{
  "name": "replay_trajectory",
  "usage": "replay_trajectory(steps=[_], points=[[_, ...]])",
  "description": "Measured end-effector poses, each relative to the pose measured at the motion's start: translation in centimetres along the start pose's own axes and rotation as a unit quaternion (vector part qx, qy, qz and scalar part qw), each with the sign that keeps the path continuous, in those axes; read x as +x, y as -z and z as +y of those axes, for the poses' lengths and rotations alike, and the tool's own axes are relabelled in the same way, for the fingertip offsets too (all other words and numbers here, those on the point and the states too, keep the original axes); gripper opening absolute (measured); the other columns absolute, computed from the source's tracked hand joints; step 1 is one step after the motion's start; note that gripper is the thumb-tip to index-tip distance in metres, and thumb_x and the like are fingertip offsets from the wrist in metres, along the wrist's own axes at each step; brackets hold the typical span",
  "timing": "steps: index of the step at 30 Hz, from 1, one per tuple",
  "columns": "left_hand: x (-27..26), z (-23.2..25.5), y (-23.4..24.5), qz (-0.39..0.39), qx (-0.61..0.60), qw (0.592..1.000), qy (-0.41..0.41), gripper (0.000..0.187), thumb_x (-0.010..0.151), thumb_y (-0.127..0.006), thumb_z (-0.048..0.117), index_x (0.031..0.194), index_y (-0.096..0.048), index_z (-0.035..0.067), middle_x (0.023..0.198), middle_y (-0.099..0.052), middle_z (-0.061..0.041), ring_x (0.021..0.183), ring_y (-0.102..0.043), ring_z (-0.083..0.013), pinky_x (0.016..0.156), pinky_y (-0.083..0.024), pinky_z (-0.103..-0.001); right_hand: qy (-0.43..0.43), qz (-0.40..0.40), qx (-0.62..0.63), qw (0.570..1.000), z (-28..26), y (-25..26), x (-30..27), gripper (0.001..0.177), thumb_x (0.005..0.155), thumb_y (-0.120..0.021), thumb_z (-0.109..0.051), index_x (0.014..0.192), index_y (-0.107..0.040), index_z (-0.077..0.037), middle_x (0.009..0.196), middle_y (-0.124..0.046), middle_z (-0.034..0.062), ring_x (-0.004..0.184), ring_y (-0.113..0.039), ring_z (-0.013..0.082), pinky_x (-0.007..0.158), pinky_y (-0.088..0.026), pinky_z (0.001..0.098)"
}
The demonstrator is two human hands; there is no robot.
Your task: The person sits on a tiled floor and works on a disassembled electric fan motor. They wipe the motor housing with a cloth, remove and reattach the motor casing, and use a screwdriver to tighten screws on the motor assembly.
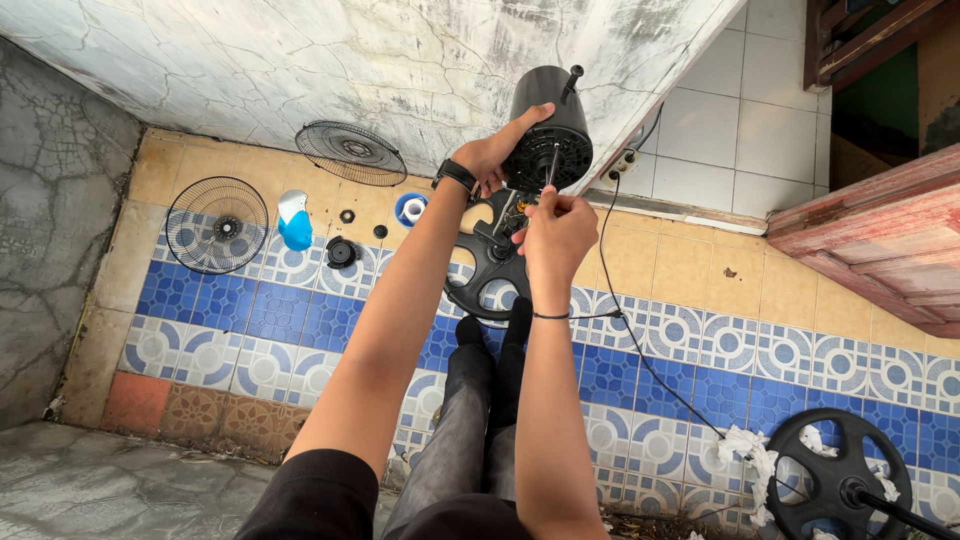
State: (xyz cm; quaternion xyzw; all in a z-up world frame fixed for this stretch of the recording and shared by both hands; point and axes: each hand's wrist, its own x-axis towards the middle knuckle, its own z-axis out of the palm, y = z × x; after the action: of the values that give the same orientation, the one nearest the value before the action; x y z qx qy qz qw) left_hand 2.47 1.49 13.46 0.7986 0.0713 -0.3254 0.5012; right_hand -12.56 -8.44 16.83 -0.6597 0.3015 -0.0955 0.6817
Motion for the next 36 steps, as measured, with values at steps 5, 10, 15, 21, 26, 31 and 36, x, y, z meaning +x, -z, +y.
replay_trajectory(steps=[5,10,15,21,26,31,36], points=[[-0.3,0.2,0.2,0.000,-0.004,1.000,0.014,0.109,0.045,-0.047,0.104,0.071,-0.061,-0.001,0.056,-0.046,-0.006,0.043,-0.051,-0.0185,0.036,-0.034,-0.034,-0.095,-0.038,0.200,0.974,1.1,0.5,2.0,0.023,0.097,-0.064,-0.017,0.086,-0.060,0.002,0.070,-0.068,0.0092,0.041,-0.052,0.0114,0.029,-0.031,0.0257],[-0.7,0.2,0.0,0.001,-0.003,1.000,0.014,0.105,0.045,-0.048,0.102,0.066,-0.059,0.000,0.055,-0.045,-0.006,0.042,-0.050,-0.0189,0.036,-0.035,-0.034,0.132,0.081,-0.063,0.986,1.8,1.7,1.9,0.019,0.088,-0.077,-0.013,0.089,-0.062,-0.001,0.077,-0.072,0.0097,0.060,-0.067,0.0162,0.053,-0.050,0.0299],[-0.7,0.2,-0.1,-0.001,-0.023,1.000,0.021,0.098,0.049,-0.053,0.104,0.064,-0.047,0.007,0.056,-0.040,-0.004,0.044,-0.045,-0.0173,0.038,-0.030,-0.032,0.202,0.105,-0.149,0.962,1.0,1.9,1.0,0.016,0.082,-0.078,-0.008,0.085,-0.064,-0.001,0.074,-0.073,0.0102,0.066,-0.073,0.0199,0.066,-0.058,0.0330],[-0.7,0.6,-0.1,0.013,0.014,1.000,0.024,0.099,0.041,-0.047,0.102,0.054,-0.056,0.004,0.050,-0.048,-0.007,0.041,-0.055,-0.0204,0.036,-0.038,-0.033,0.250,0.109,-0.137,0.952,1.0,1.4,0.6,0.015,0.082,-0.079,-0.006,0.083,-0.065,0.000,0.074,-0.073,0.0100,0.066,-0.073,0.0189,0.065,-0.057,0.0319],[-1.2,0.6,0.0,-0.012,-0.013,0.999,0.028,0.089,0.048,-0.050,0.102,0.052,-0.040,0.014,0.050,-0.038,-0.001,0.040,-0.042,-0.0143,0.037,-0.026,-0.030,0.245,0.103,-0.135,0.955,1.2,1.4,0.5,0.015,0.083,-0.079,-0.005,0.080,-0.065,0.000,0.074,-0.072,0.0093,0.066,-0.072,0.0176,0.064,-0.057,0.0306],[-1.5,0.6,0.1,-0.008,-0.031,0.999,0.040,0.085,0.051,-0.055,0.100,0.051,-0.035,0.017,0.048,-0.036,0.002,0.038,-0.037,-0.0113,0.037,-0.023,-0.029,0.266,0.107,-0.137,0.948,0.5,1.5,0.3,0.015,0.085,-0.079,-0.006,0.081,-0.066,0.000,0.074,-0.073,0.0089,0.065,-0.073,0.0170,0.063,-0.058,0.0303],[-1.3,0.6,0.1,0.003,-0.038,0.998,0.040,0.085,0.051,-0.055,0.100,0.050,-0.038,0.017,0.048,-0.037,0.002,0.038,-0.039,-0.0111,0.037,-0.024,-0.028,0.047,0.041,-0.034,0.997,-0.7,1.7,0.4,0.017,0.091,-0.072,-0.012,0.093,-0.062,0.002,0.072,-0.069,0.0104,0.047,-0.066,0.0159,0.036,-0.047,0.0300]])
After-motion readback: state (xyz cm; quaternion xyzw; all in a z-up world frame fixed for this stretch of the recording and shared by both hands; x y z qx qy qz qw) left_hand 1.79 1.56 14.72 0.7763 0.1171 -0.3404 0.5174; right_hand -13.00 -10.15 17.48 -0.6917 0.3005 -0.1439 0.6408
